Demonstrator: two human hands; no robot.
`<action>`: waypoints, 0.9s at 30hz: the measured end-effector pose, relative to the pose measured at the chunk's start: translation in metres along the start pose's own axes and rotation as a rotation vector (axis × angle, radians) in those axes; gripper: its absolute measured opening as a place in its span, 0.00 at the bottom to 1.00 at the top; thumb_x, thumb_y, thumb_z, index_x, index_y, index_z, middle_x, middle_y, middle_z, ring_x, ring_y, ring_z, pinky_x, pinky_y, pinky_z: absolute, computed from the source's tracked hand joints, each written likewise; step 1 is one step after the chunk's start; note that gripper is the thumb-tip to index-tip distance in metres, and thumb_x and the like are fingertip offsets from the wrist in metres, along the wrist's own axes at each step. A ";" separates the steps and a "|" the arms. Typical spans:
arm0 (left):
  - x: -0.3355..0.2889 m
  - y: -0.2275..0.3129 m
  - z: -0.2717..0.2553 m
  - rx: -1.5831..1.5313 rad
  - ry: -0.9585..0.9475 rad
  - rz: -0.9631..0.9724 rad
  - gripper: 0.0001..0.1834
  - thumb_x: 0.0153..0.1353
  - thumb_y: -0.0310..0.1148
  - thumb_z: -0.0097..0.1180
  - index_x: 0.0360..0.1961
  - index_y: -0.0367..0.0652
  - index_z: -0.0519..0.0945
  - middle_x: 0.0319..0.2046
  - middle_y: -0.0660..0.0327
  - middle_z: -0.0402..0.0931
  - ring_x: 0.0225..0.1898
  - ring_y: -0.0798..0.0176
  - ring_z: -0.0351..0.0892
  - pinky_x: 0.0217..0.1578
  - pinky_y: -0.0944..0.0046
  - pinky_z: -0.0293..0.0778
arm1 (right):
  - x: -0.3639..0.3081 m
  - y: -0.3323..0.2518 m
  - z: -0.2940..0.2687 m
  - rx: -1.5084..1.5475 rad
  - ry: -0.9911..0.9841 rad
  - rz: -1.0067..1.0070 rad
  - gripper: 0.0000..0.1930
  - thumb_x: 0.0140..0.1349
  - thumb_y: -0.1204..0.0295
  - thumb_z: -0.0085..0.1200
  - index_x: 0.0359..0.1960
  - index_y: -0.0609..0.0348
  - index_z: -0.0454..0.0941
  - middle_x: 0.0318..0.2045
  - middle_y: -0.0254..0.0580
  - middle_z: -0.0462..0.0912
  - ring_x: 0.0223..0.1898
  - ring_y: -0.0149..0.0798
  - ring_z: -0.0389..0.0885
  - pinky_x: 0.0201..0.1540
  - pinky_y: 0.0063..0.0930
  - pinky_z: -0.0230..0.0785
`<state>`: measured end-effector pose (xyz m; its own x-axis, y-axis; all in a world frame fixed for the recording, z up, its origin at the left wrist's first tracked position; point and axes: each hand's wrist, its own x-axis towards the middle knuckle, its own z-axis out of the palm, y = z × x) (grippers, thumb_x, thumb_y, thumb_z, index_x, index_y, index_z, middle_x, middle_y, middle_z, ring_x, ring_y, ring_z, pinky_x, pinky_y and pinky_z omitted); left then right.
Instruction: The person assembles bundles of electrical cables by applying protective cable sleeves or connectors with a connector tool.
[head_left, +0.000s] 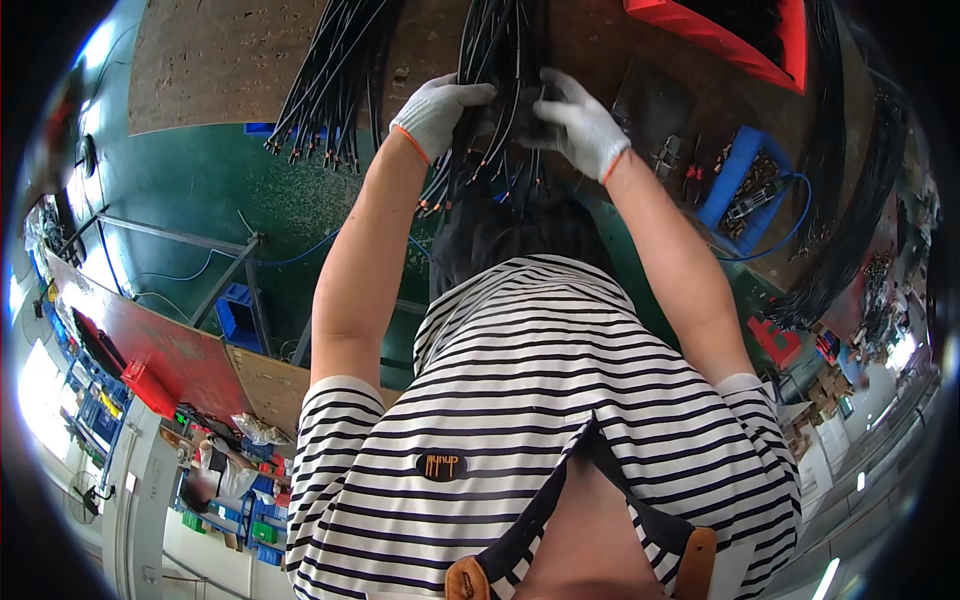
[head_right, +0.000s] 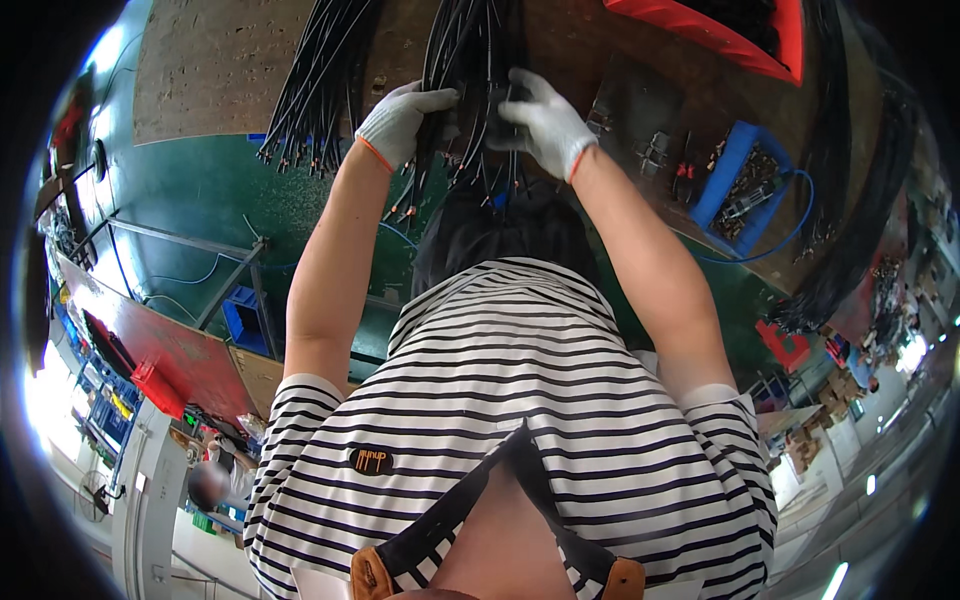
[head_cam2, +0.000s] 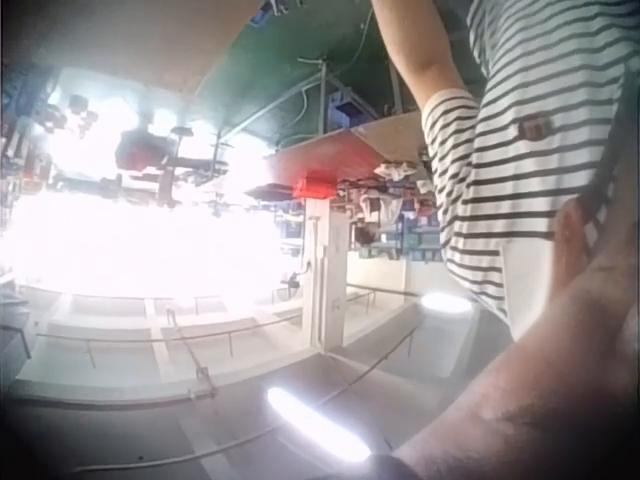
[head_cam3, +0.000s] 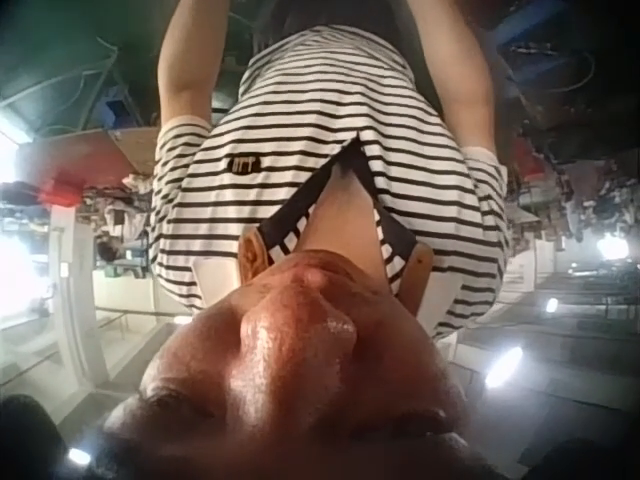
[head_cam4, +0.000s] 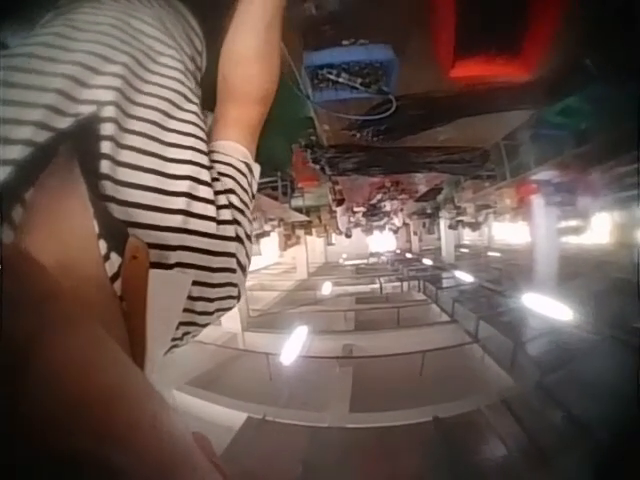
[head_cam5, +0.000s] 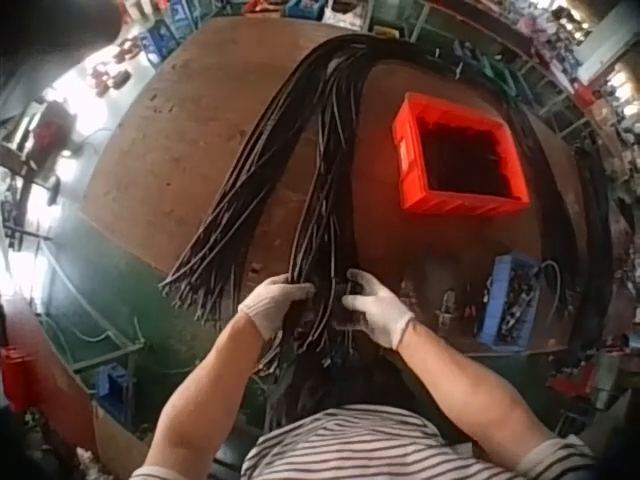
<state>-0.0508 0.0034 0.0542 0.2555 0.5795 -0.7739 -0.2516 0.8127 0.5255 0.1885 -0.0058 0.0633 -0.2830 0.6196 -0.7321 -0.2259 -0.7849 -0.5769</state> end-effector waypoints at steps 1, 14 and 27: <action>0.001 0.000 0.003 -0.025 -0.002 -0.039 0.10 0.69 0.32 0.67 0.46 0.37 0.86 0.35 0.59 0.87 0.31 0.63 0.88 0.32 0.59 0.85 | -0.009 0.007 -0.007 -0.025 -0.005 0.015 0.33 0.73 0.79 0.54 0.78 0.64 0.59 0.62 0.49 0.80 0.57 0.46 0.85 0.58 0.53 0.84; 0.007 -0.009 0.046 0.072 -0.049 -0.001 0.11 0.67 0.30 0.69 0.46 0.36 0.84 0.36 0.57 0.87 0.28 0.65 0.84 0.33 0.64 0.85 | -0.092 0.057 -0.056 -0.736 -0.049 -0.126 0.25 0.65 0.68 0.68 0.64 0.61 0.83 0.60 0.49 0.88 0.62 0.41 0.84 0.69 0.33 0.71; 0.010 -0.030 0.077 -0.175 0.006 0.127 0.06 0.72 0.28 0.64 0.45 0.36 0.84 0.36 0.56 0.86 0.30 0.64 0.84 0.34 0.60 0.86 | -0.138 0.066 -0.082 -0.804 -0.058 -0.057 0.24 0.65 0.71 0.68 0.62 0.65 0.82 0.59 0.49 0.88 0.62 0.40 0.84 0.72 0.34 0.69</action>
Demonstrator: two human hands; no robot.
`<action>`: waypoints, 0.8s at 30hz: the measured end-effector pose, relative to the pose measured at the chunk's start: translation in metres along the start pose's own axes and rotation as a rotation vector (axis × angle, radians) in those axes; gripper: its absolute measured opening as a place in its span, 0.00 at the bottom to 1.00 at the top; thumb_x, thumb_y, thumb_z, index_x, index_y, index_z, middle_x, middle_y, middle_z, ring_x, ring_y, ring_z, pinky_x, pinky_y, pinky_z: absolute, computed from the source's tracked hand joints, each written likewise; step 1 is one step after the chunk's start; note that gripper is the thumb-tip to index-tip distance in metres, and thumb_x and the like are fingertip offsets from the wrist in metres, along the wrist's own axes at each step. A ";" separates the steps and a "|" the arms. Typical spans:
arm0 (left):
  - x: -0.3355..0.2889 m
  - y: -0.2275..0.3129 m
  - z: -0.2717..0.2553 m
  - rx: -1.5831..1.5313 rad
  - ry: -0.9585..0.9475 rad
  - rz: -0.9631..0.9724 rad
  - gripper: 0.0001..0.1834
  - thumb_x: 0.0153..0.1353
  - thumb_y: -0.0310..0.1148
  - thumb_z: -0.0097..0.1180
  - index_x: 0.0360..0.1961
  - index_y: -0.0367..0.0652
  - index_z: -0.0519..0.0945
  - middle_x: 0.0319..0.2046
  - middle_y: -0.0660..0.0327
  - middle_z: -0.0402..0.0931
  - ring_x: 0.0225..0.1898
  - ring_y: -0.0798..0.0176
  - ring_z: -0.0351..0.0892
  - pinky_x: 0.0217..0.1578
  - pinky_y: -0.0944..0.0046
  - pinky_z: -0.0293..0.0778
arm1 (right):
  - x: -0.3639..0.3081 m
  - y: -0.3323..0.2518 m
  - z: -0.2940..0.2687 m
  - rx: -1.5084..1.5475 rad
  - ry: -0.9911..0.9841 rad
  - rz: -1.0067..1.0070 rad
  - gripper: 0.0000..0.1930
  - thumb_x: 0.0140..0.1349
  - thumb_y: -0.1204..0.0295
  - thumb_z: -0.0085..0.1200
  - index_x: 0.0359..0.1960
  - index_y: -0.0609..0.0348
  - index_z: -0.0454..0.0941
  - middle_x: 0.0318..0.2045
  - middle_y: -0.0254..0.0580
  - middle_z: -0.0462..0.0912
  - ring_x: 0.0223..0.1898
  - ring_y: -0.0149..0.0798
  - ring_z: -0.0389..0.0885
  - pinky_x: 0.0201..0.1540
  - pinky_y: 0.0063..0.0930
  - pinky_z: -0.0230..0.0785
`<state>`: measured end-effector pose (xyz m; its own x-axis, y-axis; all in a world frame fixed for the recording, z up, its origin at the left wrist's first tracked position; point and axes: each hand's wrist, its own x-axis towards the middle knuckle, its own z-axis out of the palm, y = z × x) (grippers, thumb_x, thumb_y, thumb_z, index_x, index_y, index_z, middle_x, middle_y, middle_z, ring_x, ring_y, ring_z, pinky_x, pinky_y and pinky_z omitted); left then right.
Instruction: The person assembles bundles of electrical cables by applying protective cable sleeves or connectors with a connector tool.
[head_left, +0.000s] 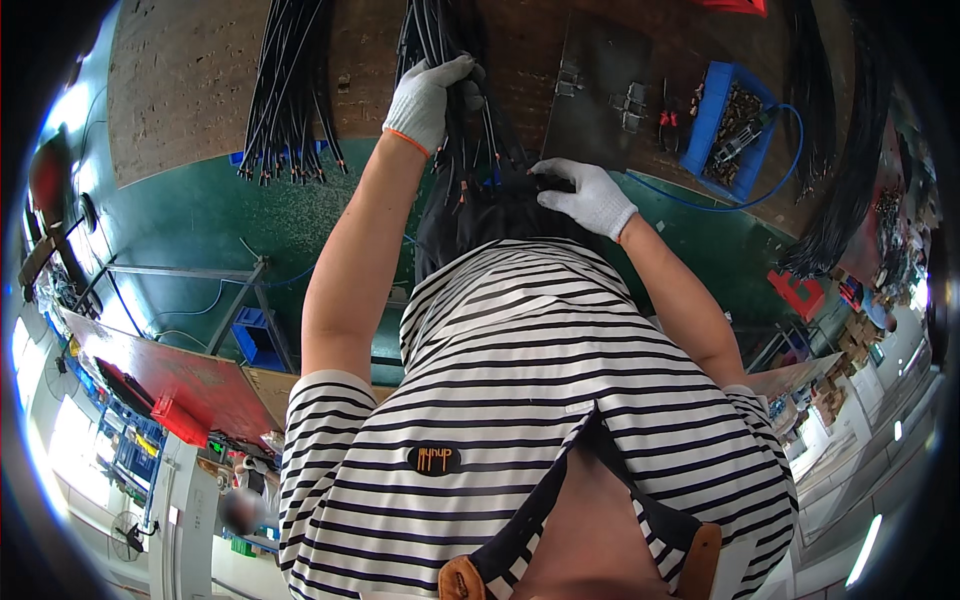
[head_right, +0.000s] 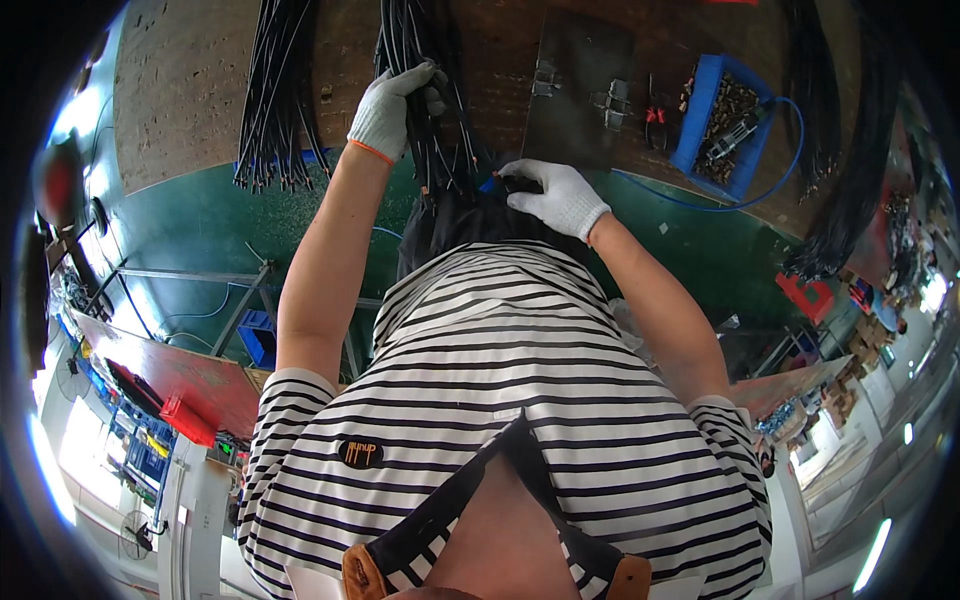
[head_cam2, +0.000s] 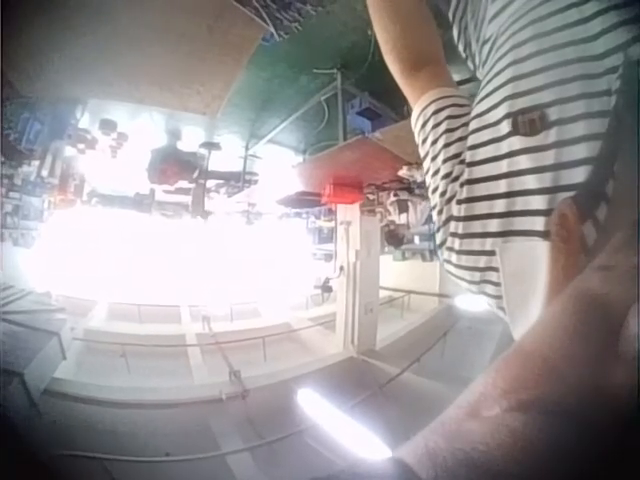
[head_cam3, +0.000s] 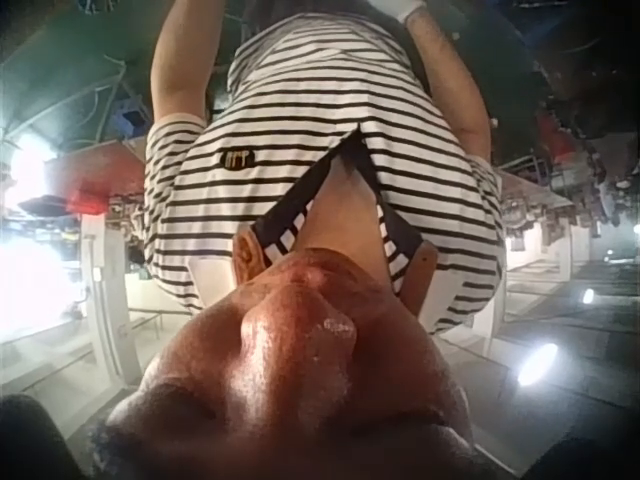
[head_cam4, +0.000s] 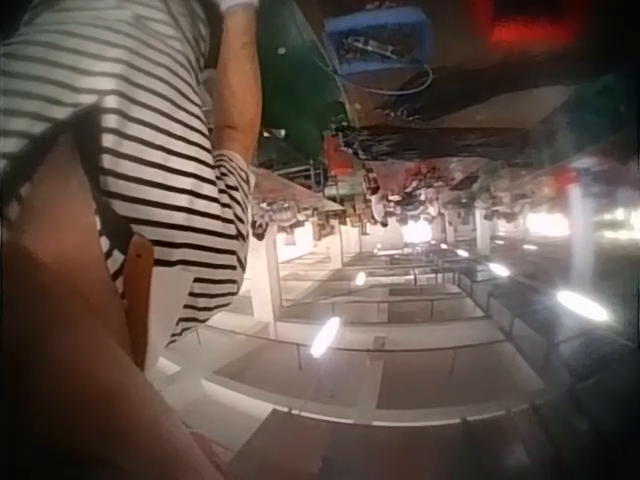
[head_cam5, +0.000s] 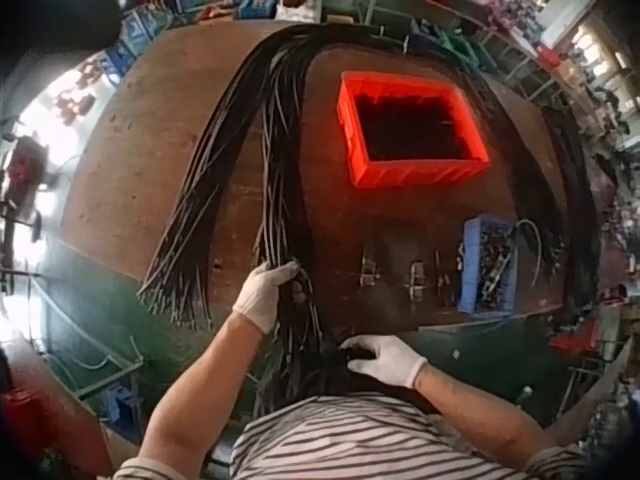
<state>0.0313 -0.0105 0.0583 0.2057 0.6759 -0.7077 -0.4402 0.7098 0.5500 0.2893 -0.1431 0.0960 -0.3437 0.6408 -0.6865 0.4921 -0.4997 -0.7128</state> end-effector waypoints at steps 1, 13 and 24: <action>0.000 -0.001 0.001 0.006 0.010 0.000 0.06 0.72 0.28 0.64 0.45 0.35 0.84 0.36 0.56 0.86 0.30 0.64 0.84 0.34 0.60 0.86 | 0.000 0.001 0.000 -0.008 0.006 -0.012 0.24 0.65 0.71 0.68 0.62 0.65 0.83 0.59 0.49 0.88 0.62 0.40 0.84 0.71 0.34 0.69; 0.003 -0.003 0.005 0.049 0.030 0.001 0.06 0.71 0.27 0.64 0.45 0.35 0.85 0.36 0.56 0.87 0.30 0.63 0.85 0.34 0.59 0.87 | -0.008 0.007 0.003 0.144 0.019 -0.081 0.27 0.65 0.69 0.69 0.65 0.66 0.81 0.59 0.49 0.88 0.58 0.40 0.86 0.66 0.32 0.75; 0.003 -0.005 -0.003 0.247 0.043 -0.034 0.11 0.69 0.33 0.69 0.45 0.38 0.86 0.36 0.60 0.86 0.32 0.66 0.85 0.34 0.64 0.83 | 0.060 -0.031 0.024 0.450 0.065 -0.028 0.24 0.70 0.67 0.64 0.63 0.70 0.82 0.54 0.48 0.91 0.54 0.34 0.86 0.59 0.29 0.76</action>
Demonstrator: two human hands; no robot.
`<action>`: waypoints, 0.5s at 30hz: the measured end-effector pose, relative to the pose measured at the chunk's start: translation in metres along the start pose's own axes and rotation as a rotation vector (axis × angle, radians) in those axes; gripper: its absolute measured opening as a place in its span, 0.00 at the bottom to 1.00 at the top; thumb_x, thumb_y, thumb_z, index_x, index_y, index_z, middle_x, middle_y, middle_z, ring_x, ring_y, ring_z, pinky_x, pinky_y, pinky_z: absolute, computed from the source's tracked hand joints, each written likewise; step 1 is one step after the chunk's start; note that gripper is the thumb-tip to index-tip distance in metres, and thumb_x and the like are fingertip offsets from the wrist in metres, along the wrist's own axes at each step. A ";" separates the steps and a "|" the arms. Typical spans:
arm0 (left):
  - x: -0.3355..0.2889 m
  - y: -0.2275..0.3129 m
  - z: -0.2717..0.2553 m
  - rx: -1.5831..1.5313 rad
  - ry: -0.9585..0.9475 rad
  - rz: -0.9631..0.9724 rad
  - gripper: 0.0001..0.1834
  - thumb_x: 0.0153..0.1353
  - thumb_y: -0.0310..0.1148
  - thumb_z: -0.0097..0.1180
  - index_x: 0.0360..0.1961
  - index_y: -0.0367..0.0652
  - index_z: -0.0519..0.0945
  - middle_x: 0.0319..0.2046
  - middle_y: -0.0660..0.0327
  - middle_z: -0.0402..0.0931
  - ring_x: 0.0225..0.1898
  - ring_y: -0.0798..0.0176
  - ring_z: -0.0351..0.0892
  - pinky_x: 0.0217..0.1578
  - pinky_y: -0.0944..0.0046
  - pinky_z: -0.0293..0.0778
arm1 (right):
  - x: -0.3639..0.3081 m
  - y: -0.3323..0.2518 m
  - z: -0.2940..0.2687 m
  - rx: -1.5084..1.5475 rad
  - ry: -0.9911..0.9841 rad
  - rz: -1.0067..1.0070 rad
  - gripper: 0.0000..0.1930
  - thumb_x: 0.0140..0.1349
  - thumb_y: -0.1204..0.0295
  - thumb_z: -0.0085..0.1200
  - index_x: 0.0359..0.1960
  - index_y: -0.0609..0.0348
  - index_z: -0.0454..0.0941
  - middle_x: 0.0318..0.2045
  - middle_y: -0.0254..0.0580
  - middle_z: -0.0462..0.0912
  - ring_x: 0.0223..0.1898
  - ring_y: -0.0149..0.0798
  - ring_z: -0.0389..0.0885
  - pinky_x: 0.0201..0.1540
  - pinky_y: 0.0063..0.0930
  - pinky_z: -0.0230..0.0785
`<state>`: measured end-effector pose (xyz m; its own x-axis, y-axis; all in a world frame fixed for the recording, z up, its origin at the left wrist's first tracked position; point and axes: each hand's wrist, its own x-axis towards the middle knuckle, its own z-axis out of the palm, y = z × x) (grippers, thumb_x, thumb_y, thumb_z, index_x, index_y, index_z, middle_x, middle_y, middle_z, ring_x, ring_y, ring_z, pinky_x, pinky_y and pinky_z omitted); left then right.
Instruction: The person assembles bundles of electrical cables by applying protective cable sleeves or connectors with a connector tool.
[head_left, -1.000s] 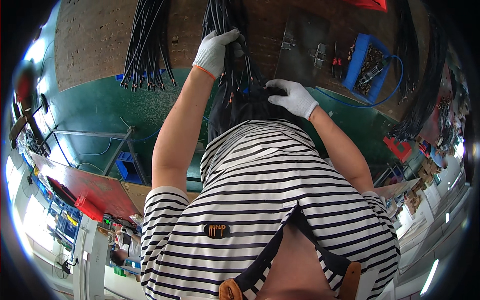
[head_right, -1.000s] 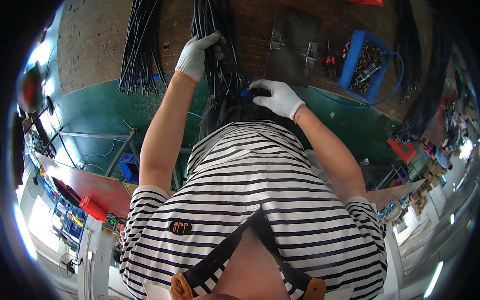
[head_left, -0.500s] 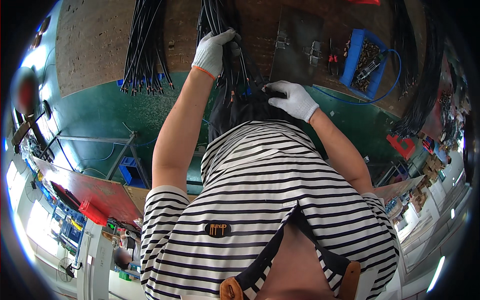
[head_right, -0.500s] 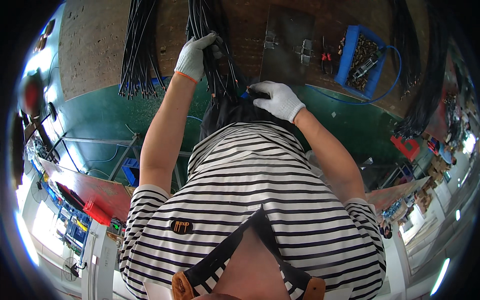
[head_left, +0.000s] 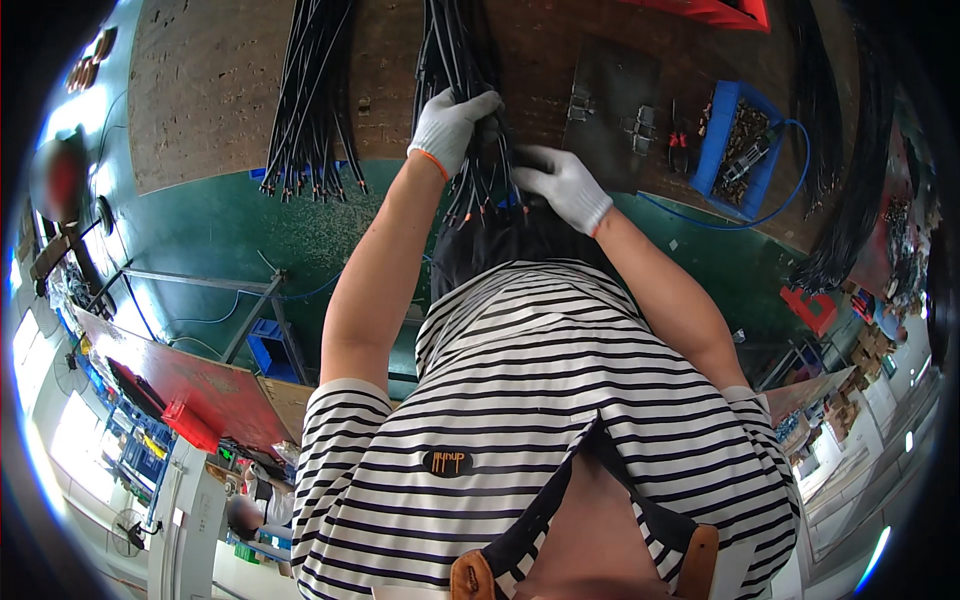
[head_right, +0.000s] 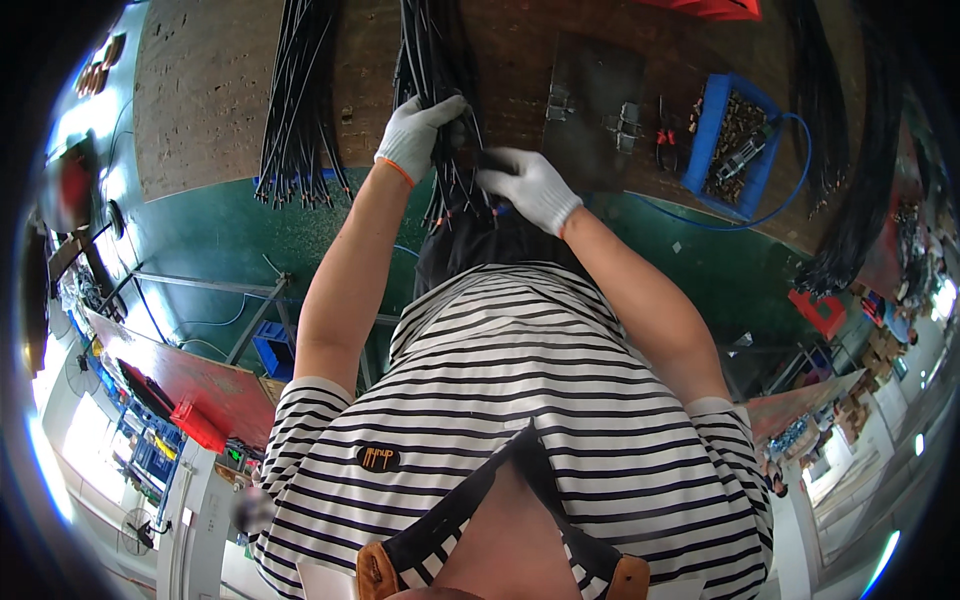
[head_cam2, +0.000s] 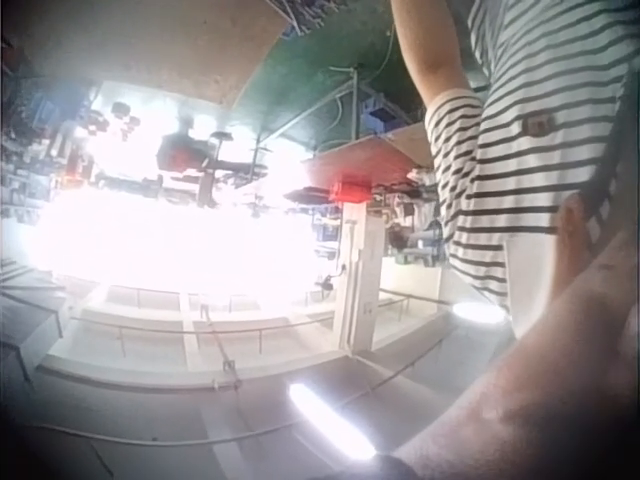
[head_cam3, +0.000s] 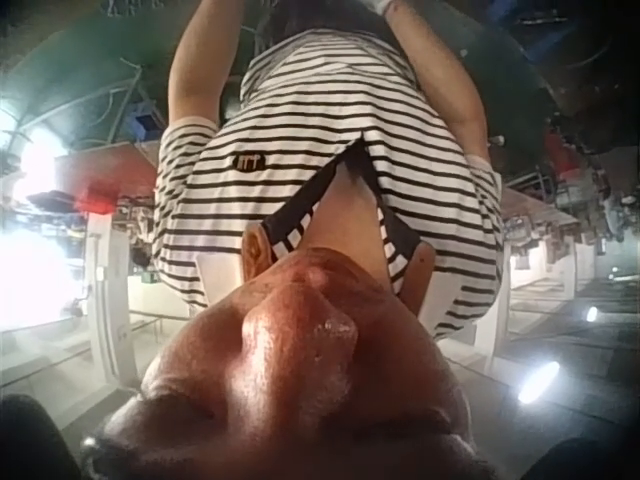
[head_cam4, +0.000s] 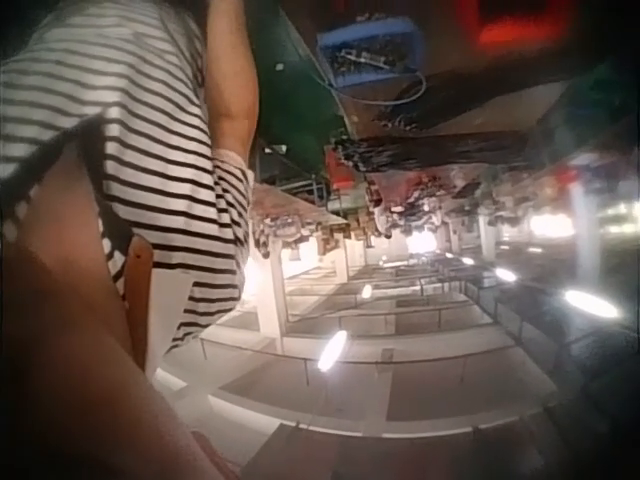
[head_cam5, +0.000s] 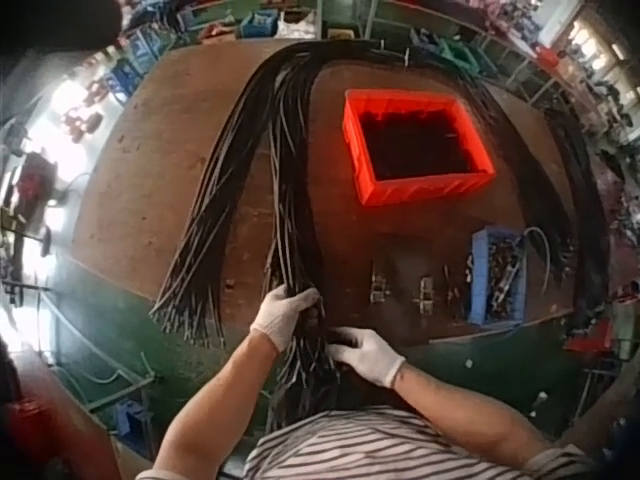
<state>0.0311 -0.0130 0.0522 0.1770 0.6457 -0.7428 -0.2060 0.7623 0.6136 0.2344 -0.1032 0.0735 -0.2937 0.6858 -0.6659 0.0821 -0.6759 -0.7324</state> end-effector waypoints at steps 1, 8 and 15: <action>0.001 -0.002 -0.004 -0.001 0.007 0.002 0.11 0.69 0.33 0.69 0.45 0.38 0.86 0.36 0.60 0.86 0.32 0.66 0.85 0.34 0.64 0.83 | 0.017 -0.003 0.005 0.000 -0.007 -0.001 0.24 0.70 0.67 0.64 0.63 0.70 0.82 0.54 0.48 0.91 0.54 0.34 0.86 0.59 0.29 0.76; -0.010 0.023 -0.032 0.087 0.088 0.039 0.12 0.73 0.38 0.63 0.43 0.38 0.83 0.27 0.65 0.80 0.22 0.69 0.77 0.24 0.66 0.73 | 0.148 -0.049 0.009 -0.336 0.292 -0.194 0.29 0.62 0.56 0.67 0.58 0.67 0.86 0.51 0.57 0.91 0.54 0.47 0.90 0.59 0.35 0.78; -0.007 0.010 -0.059 0.076 0.065 0.056 0.11 0.73 0.38 0.63 0.41 0.40 0.82 0.25 0.66 0.79 0.21 0.70 0.75 0.23 0.66 0.72 | 0.161 -0.103 -0.011 -0.420 0.371 -0.327 0.23 0.63 0.55 0.67 0.53 0.55 0.89 0.49 0.54 0.90 0.54 0.55 0.88 0.58 0.43 0.80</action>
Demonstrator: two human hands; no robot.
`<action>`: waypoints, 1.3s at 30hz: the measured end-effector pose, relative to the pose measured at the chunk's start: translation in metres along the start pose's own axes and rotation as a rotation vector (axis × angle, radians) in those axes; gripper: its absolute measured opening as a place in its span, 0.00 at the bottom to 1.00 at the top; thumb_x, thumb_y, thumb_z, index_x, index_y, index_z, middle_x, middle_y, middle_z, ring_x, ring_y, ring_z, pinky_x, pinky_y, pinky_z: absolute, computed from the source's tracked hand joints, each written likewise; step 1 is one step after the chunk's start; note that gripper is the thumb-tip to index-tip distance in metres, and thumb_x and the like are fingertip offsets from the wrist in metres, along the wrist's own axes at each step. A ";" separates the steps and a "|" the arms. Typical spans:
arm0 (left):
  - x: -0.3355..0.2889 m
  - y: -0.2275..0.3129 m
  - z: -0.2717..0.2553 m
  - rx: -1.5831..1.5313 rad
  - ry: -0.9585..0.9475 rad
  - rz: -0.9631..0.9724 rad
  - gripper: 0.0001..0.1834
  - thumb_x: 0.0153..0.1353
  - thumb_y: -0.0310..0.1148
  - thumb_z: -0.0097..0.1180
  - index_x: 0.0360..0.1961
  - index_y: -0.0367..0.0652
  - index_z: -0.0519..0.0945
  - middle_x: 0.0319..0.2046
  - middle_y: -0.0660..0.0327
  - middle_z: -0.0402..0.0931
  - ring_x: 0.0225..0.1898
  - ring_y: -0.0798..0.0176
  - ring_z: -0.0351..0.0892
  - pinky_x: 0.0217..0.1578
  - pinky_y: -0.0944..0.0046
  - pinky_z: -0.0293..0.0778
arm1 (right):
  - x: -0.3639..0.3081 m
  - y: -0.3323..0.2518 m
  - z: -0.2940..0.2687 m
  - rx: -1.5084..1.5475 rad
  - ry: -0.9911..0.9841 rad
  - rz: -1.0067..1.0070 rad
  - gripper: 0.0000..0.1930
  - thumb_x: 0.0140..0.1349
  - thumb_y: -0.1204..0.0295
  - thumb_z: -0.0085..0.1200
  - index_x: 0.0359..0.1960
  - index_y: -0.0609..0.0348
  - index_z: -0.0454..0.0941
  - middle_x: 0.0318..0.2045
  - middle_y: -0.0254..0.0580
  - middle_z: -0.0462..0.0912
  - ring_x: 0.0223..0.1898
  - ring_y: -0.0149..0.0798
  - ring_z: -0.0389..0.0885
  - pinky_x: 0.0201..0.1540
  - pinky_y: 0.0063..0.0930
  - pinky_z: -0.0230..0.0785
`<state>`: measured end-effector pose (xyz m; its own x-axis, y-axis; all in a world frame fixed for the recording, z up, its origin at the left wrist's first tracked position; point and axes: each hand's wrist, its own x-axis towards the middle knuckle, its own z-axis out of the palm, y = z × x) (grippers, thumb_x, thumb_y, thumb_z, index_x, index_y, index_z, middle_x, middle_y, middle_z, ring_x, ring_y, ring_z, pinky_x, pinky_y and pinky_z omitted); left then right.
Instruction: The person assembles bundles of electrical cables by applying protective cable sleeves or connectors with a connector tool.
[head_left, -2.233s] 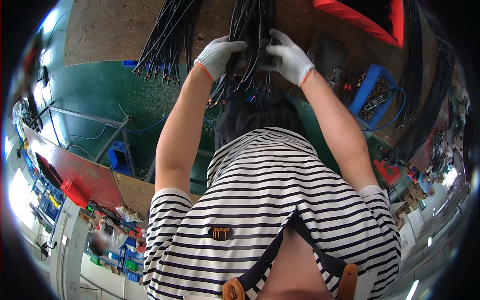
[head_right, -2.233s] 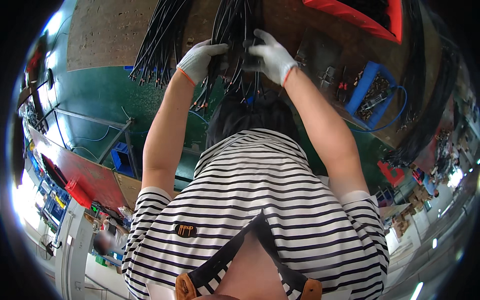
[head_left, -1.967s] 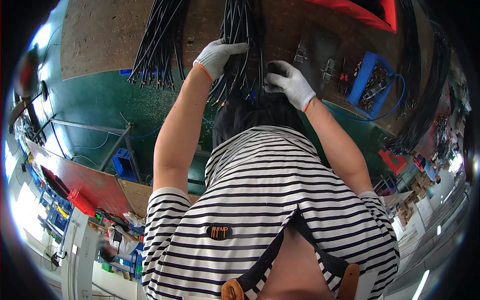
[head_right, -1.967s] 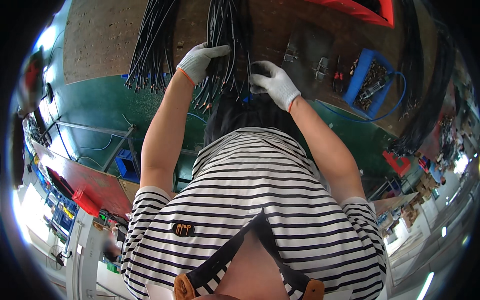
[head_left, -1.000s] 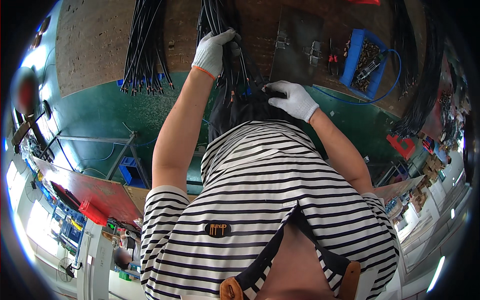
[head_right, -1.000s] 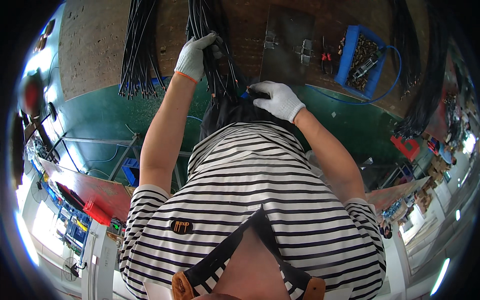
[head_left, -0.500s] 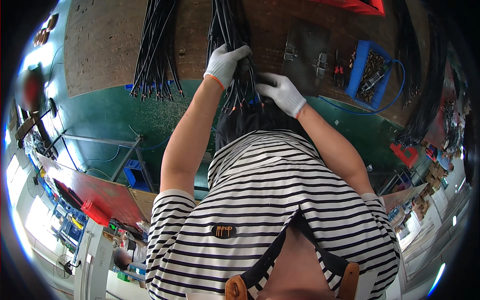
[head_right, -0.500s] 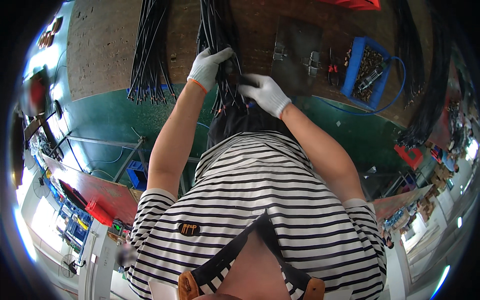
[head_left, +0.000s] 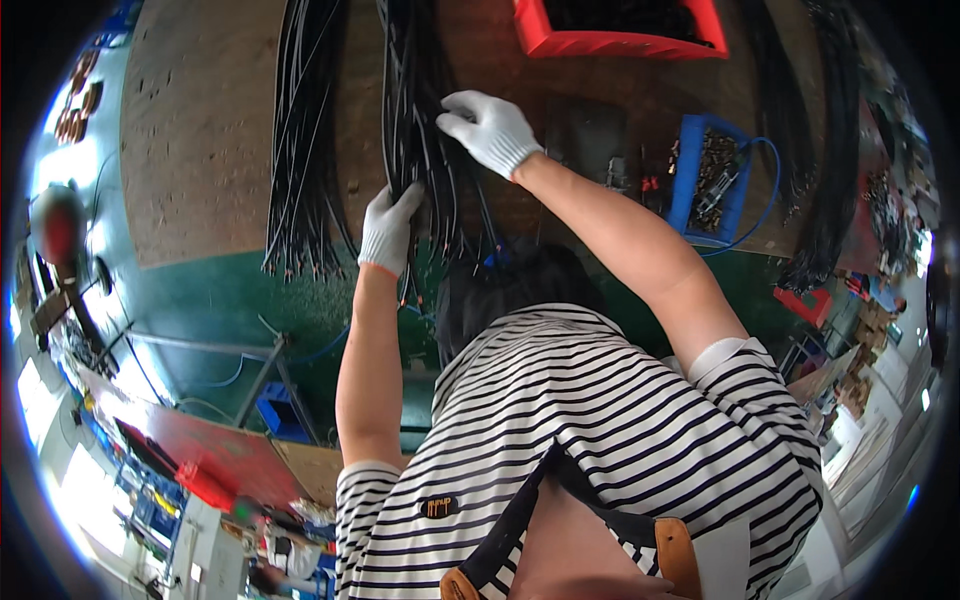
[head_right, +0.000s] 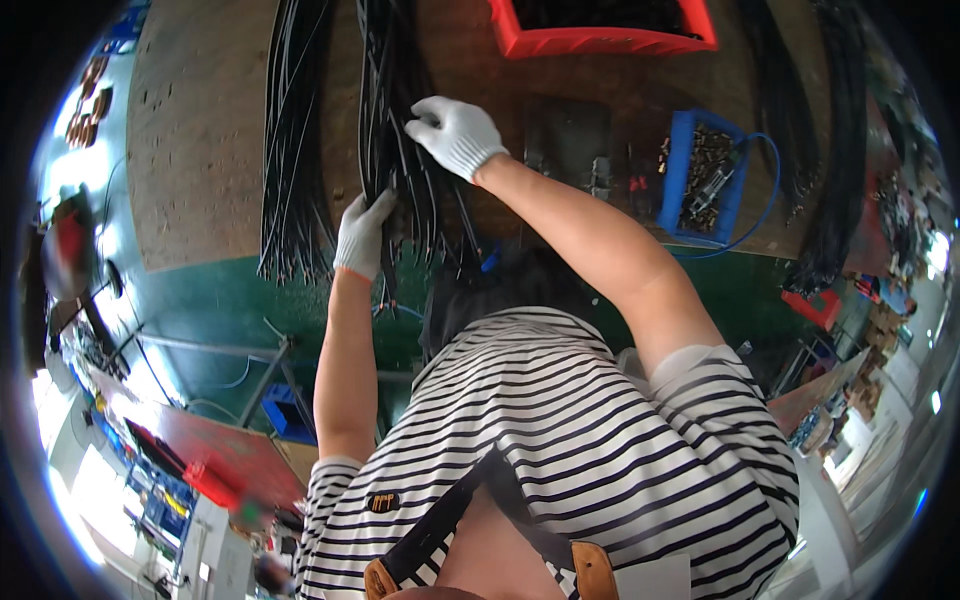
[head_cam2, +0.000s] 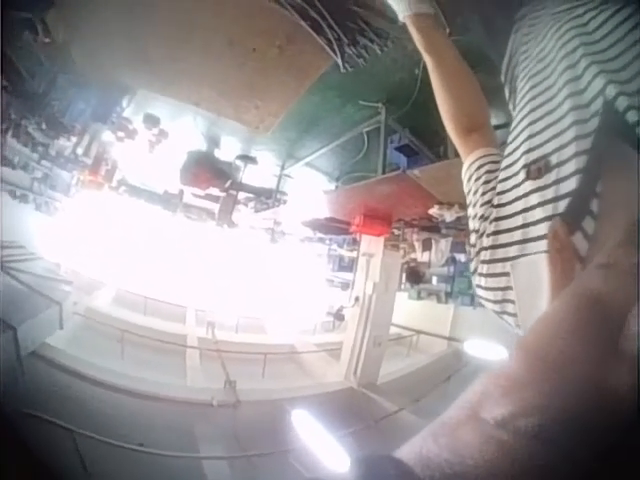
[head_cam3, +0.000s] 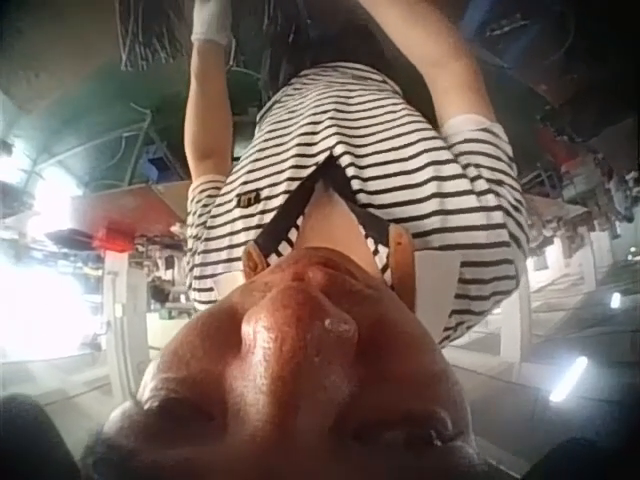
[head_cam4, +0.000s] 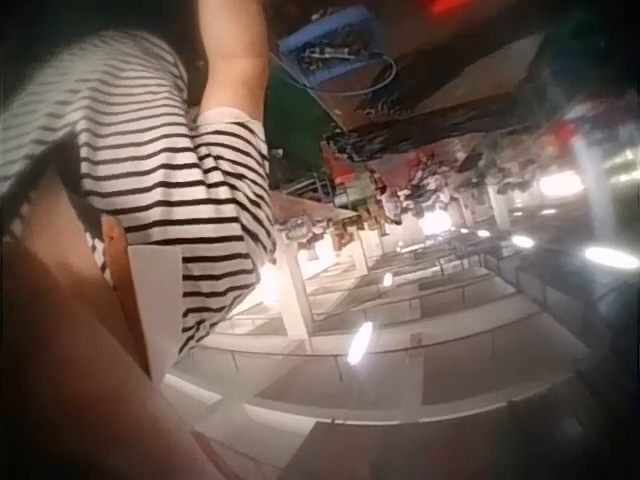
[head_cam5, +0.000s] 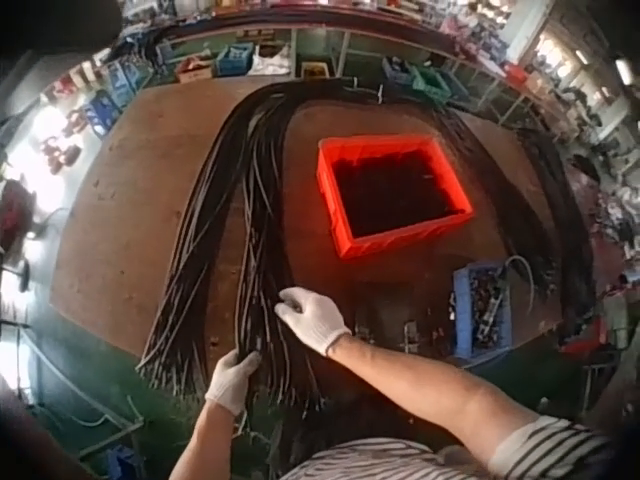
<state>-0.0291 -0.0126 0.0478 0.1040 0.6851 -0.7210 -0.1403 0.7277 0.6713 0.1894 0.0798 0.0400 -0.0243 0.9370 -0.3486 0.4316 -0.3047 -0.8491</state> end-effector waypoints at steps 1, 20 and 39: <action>0.000 -0.003 -0.001 0.006 0.059 -0.024 0.11 0.74 0.38 0.63 0.41 0.40 0.82 0.25 0.66 0.79 0.21 0.70 0.75 0.23 0.66 0.72 | 0.003 -0.004 -0.027 -0.136 0.165 -0.190 0.21 0.62 0.55 0.67 0.52 0.54 0.89 0.48 0.53 0.90 0.52 0.54 0.89 0.57 0.44 0.80; -0.013 0.013 0.053 -0.028 0.190 -0.054 0.08 0.76 0.35 0.60 0.46 0.40 0.83 0.30 0.66 0.79 0.27 0.71 0.77 0.29 0.68 0.73 | 0.204 -0.002 -0.190 -0.781 -0.023 0.297 0.53 0.58 0.41 0.68 0.84 0.29 0.52 0.78 0.59 0.65 0.74 0.66 0.71 0.72 0.60 0.69; -0.009 0.011 0.074 0.005 0.243 -0.045 0.10 0.75 0.36 0.61 0.45 0.39 0.83 0.30 0.64 0.81 0.26 0.69 0.78 0.28 0.67 0.73 | 0.227 0.039 -0.228 -0.878 -0.182 -0.197 0.39 0.57 0.47 0.69 0.70 0.47 0.79 0.62 0.58 0.84 0.63 0.60 0.82 0.64 0.49 0.77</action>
<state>0.0409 -0.0084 0.0739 -0.1297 0.6250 -0.7698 -0.1355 0.7579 0.6382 0.4062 0.3198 0.0182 -0.2792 0.8942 -0.3499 0.9329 0.1663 -0.3193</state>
